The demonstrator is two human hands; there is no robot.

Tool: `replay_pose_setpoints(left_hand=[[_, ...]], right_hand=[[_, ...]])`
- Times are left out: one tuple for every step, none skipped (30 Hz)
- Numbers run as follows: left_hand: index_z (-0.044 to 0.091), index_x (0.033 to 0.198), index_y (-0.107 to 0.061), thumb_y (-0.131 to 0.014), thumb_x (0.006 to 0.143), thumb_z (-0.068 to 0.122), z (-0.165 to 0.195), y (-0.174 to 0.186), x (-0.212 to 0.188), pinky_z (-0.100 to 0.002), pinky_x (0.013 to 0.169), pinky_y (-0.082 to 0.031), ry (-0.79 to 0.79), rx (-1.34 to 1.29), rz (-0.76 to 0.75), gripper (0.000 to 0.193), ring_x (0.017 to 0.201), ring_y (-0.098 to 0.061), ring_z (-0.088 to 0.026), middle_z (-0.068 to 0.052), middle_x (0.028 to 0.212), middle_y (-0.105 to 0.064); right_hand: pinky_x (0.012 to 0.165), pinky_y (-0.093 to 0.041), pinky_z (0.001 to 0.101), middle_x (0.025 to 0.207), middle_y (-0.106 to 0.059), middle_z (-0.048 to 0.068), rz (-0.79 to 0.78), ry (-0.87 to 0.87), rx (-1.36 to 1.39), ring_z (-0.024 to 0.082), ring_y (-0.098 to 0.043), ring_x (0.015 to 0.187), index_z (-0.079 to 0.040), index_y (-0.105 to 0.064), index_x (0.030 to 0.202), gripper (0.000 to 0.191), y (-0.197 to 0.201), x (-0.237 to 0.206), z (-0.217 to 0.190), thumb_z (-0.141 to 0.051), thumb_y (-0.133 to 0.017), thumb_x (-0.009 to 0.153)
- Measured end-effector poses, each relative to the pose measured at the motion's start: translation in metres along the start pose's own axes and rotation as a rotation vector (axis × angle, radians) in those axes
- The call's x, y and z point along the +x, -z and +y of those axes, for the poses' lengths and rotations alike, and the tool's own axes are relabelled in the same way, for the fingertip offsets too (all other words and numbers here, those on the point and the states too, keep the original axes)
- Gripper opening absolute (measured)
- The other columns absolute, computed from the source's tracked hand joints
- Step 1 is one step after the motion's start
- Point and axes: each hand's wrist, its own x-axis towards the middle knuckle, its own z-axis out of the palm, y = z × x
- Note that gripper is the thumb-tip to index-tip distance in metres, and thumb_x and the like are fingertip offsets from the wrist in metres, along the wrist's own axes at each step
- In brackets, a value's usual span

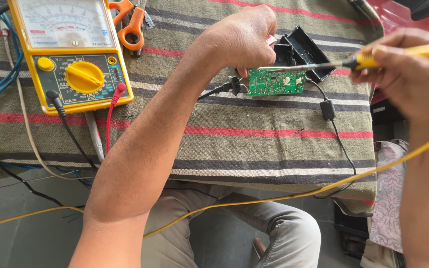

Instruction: The person works on a green circuit board removed from a black plastic casing, holding it against a striped cloth on the bench. They pick up a soldering iron, apply its tip to the board's components while holding a solder spool, and reposition the board and probes as they solder and check connections.

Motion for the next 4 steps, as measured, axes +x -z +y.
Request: replay_pose_setpoints(left_hand=[[-0.003,0.08,-0.07,-0.063,0.075,-0.002,0.001,0.0,0.0,-0.03,0.048,-0.064,-0.001,-0.001,0.002,0.009,0.057,-0.076,-0.016,-0.014,0.071,-0.073],[-0.003,0.081,-0.07,-0.063,0.076,-0.002,0.002,0.001,-0.001,-0.03,0.048,-0.064,0.004,0.0,0.002,0.009,0.057,-0.076,-0.016,-0.015,0.071,-0.073],[-0.003,0.081,-0.07,-0.063,0.077,-0.001,0.002,0.001,-0.001,-0.03,0.048,-0.064,0.01,0.001,0.0,0.009,0.058,-0.076,-0.016,-0.015,0.072,-0.073],[-0.003,0.082,-0.07,-0.063,0.077,-0.001,0.003,0.001,-0.002,-0.03,0.048,-0.064,0.017,0.002,-0.001,0.009,0.058,-0.076,-0.017,-0.015,0.072,-0.073]], right_hand=[[0.088,-0.065,0.0472,0.106,-0.069,0.026,0.066,-0.006,0.062,0.033,-0.073,0.093,0.011,-0.063,0.105,0.012,-0.004,-0.012,0.009,0.001,-0.06,0.111],[0.088,-0.066,0.0482,0.105,-0.069,0.025,0.131,-0.013,0.126,0.032,-0.073,0.091,0.011,-0.064,0.104,0.013,-0.007,-0.024,0.017,0.0,-0.061,0.111],[0.088,-0.066,0.0495,0.106,-0.068,0.026,0.127,0.024,0.148,0.034,-0.073,0.092,0.011,-0.063,0.105,0.014,-0.011,-0.036,0.025,0.0,-0.061,0.113],[0.088,-0.065,0.0508,0.107,-0.067,0.028,0.122,0.062,0.171,0.036,-0.073,0.094,0.012,-0.062,0.105,0.015,-0.015,-0.047,0.035,0.0,-0.062,0.115]])
